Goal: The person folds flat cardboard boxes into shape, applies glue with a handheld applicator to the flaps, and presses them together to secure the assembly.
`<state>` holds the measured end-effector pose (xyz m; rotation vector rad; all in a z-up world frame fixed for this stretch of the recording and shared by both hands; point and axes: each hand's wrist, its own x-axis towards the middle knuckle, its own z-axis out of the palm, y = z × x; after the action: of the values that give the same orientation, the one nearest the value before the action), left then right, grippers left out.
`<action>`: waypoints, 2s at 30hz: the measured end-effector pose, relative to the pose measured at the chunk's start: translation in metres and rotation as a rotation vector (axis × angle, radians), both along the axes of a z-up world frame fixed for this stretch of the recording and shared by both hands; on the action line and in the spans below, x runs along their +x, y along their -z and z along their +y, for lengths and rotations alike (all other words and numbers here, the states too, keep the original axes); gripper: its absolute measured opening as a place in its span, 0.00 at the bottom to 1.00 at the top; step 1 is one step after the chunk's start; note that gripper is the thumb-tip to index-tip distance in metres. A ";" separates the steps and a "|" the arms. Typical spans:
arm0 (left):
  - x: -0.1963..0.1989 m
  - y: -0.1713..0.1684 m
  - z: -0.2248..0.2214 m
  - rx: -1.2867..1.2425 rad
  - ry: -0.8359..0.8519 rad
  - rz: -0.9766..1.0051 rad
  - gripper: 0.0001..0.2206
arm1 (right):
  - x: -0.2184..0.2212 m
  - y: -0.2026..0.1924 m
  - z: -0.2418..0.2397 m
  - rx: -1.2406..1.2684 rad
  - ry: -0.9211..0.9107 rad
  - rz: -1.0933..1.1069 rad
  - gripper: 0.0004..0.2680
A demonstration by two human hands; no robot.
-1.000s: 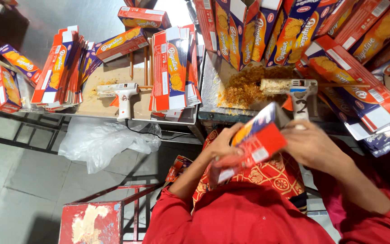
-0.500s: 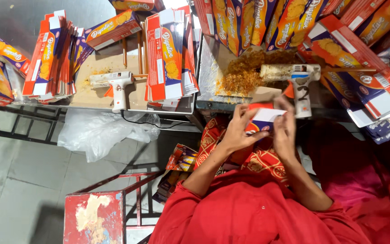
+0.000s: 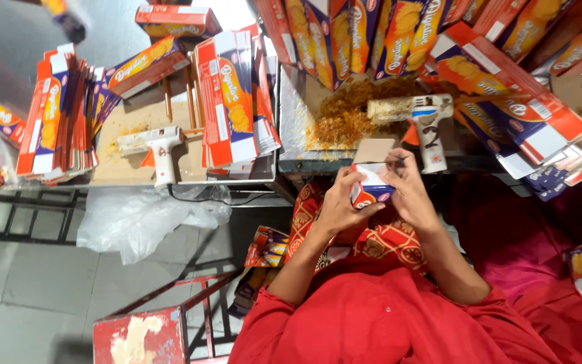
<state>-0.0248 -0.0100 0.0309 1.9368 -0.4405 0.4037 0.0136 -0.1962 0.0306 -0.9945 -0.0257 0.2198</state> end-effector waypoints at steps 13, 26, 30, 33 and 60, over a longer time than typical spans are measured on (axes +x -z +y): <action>0.000 -0.014 0.030 -0.010 -0.261 -0.086 0.34 | 0.053 0.050 -0.076 -0.031 -0.047 0.288 0.23; 0.006 -0.009 0.028 0.040 -0.322 -0.069 0.35 | 0.036 -0.002 -0.008 -0.235 0.097 -0.146 0.14; 0.007 -0.006 0.021 0.020 -0.303 -0.009 0.34 | -0.006 -0.031 -0.017 -0.392 0.220 -0.227 0.14; 0.010 -0.007 0.014 0.045 -0.307 -0.010 0.35 | -0.029 -0.045 -0.027 -0.395 0.188 -0.178 0.16; 0.011 -0.013 -0.003 0.099 -0.233 0.021 0.33 | -0.054 -0.044 -0.020 -0.483 0.043 -0.170 0.14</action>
<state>-0.0137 -0.0125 0.0435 2.0947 -0.2247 0.5185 -0.0407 -0.2164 0.0744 -1.4920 -0.1102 0.1019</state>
